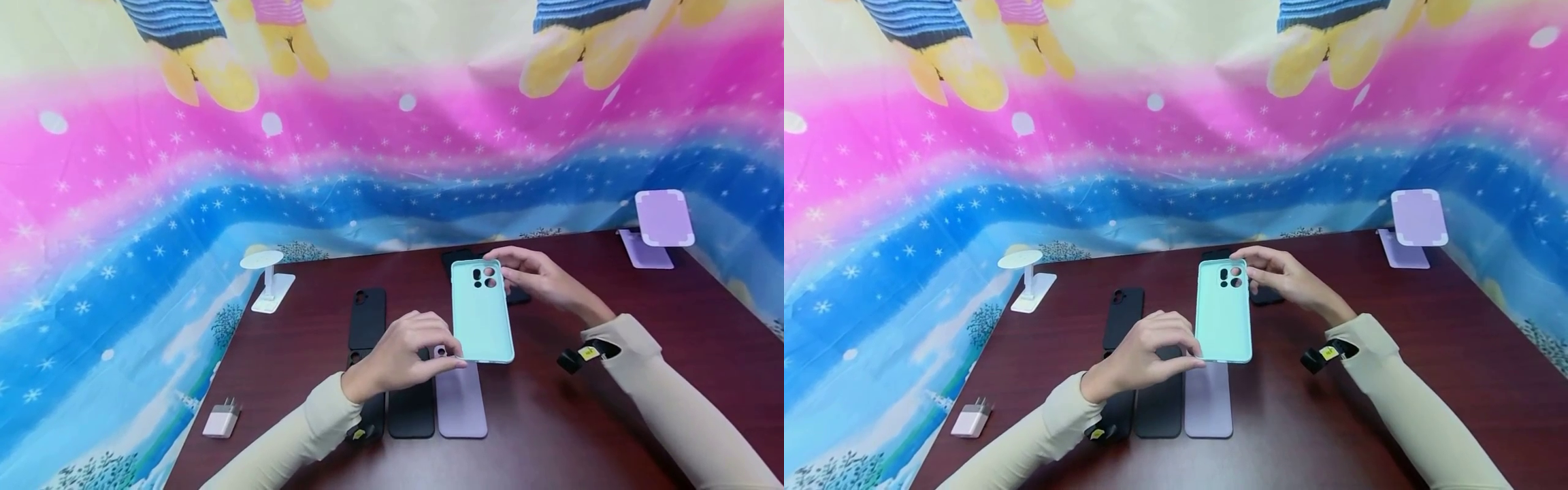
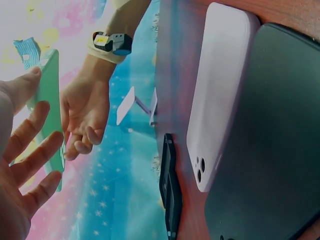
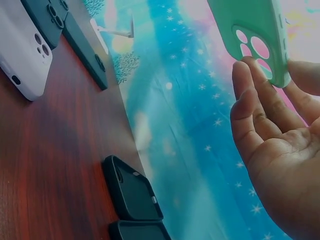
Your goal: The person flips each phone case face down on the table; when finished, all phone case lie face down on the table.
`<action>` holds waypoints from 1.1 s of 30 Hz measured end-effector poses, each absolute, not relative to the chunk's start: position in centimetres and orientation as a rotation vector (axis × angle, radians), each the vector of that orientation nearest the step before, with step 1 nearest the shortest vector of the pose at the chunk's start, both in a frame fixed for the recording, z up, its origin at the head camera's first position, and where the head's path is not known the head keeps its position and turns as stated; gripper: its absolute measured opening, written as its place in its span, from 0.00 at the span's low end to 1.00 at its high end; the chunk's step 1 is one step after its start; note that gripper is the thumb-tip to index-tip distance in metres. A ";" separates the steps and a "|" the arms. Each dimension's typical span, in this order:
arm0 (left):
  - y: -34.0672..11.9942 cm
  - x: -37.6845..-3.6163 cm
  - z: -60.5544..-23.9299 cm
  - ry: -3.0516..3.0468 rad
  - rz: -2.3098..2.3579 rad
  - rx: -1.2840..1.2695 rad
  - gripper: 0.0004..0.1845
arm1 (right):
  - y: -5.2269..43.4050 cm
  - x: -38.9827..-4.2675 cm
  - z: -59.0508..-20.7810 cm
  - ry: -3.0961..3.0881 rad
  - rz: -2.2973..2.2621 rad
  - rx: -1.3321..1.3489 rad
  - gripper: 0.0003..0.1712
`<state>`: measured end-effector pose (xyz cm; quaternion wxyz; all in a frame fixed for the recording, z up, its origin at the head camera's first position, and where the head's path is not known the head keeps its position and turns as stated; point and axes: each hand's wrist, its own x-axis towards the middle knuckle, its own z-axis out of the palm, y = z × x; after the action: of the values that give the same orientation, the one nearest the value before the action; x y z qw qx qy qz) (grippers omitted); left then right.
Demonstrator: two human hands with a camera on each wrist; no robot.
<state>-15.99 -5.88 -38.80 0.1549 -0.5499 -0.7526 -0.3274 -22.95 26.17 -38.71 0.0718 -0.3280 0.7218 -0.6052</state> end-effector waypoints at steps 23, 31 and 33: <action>-4.6 -15.4 -38.9 -2.122 -0.858 -1.512 0.07 | 24.8 -23.2 -40.6 1.920 -1.936 -1.089 0.35; -4.3 -15.0 -39.1 -2.136 -0.855 -1.511 0.08 | 24.8 -23.3 -40.6 1.888 -1.930 -1.107 0.29; -4.2 -14.9 -39.1 -2.144 -0.852 -1.504 0.10 | 24.8 -23.3 -40.7 1.867 -1.930 -1.128 0.27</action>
<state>-14.89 -4.19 -39.08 0.1926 -0.5361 -0.7638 -0.3035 -23.34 24.76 -40.65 0.1146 -0.3847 0.6368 -0.6583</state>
